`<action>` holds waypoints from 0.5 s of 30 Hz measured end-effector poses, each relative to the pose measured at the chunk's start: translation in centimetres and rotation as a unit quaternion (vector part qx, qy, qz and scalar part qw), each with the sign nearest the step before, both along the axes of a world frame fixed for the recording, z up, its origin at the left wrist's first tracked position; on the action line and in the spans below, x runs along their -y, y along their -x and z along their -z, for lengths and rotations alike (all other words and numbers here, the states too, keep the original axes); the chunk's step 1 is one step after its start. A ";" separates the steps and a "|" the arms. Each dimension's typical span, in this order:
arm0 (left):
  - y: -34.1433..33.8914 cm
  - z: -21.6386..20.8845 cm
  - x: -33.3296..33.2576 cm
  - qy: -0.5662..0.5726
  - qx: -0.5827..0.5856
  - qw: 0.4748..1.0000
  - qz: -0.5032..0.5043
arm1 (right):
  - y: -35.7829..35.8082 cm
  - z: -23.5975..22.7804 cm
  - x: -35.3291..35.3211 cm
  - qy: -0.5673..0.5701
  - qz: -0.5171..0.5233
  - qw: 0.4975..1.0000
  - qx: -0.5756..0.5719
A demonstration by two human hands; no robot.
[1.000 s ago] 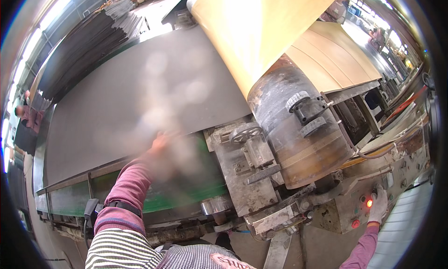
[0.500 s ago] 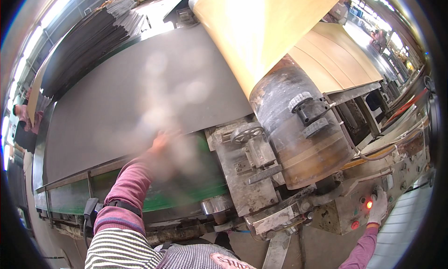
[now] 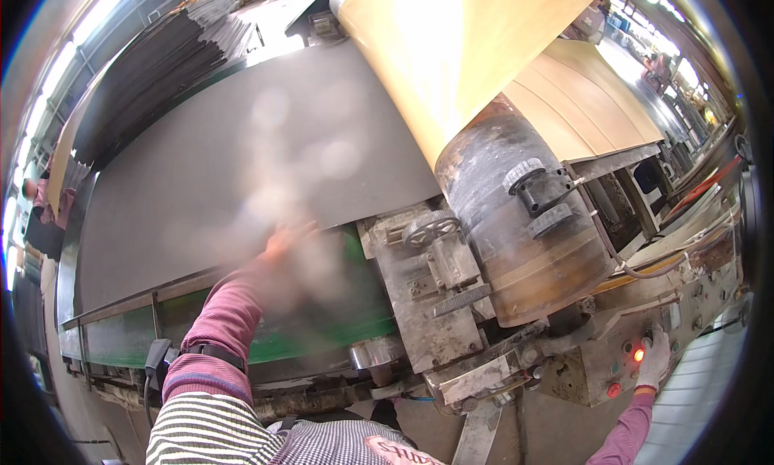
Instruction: Operating a large industrial sheet-processing machine by adjusting sheets on a conveyor and using a control panel.
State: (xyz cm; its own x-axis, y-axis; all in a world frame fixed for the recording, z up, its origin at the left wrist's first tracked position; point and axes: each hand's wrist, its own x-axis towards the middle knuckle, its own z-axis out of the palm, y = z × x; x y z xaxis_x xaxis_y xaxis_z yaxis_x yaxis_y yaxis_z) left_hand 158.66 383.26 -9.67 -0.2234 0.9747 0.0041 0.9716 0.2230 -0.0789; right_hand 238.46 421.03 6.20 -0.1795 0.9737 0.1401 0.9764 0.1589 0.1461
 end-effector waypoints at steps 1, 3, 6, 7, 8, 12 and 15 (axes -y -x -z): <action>0.1 0.1 0.0 0.000 -0.020 1.000 0.012 | -0.3 0.2 -0.2 -0.003 -0.002 1.000 0.004; 0.2 0.5 -0.2 -0.004 -0.002 1.000 0.001 | -0.8 0.5 -0.3 -0.007 -0.002 1.000 0.011; 0.5 1.0 -0.3 -0.014 0.021 1.000 -0.008 | -1.6 1.2 -0.8 -0.020 -0.004 0.999 0.024; 0.5 1.2 -0.4 -0.021 0.026 0.999 -0.006 | -1.9 1.3 -0.9 -0.029 -0.007 0.999 0.032; 0.5 1.3 -0.5 -0.021 0.027 0.999 -0.005 | -2.3 1.3 -0.9 -0.029 -0.006 0.999 0.033; 1.1 1.3 0.1 -0.026 0.006 0.999 0.018 | 0.6 0.0 0.2 -0.008 0.000 1.000 0.013; 0.0 0.3 -0.6 -0.018 0.034 0.999 -0.008 | 0.7 -0.4 0.6 -0.010 0.005 1.000 0.014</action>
State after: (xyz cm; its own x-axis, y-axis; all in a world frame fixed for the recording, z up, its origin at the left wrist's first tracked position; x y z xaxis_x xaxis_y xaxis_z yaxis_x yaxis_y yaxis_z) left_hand 158.62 383.88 -9.95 -0.2405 0.9704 0.0231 0.9706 0.2406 -0.0053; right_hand 237.75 420.43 6.56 -0.1744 0.9724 0.1548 0.9734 0.1465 0.1764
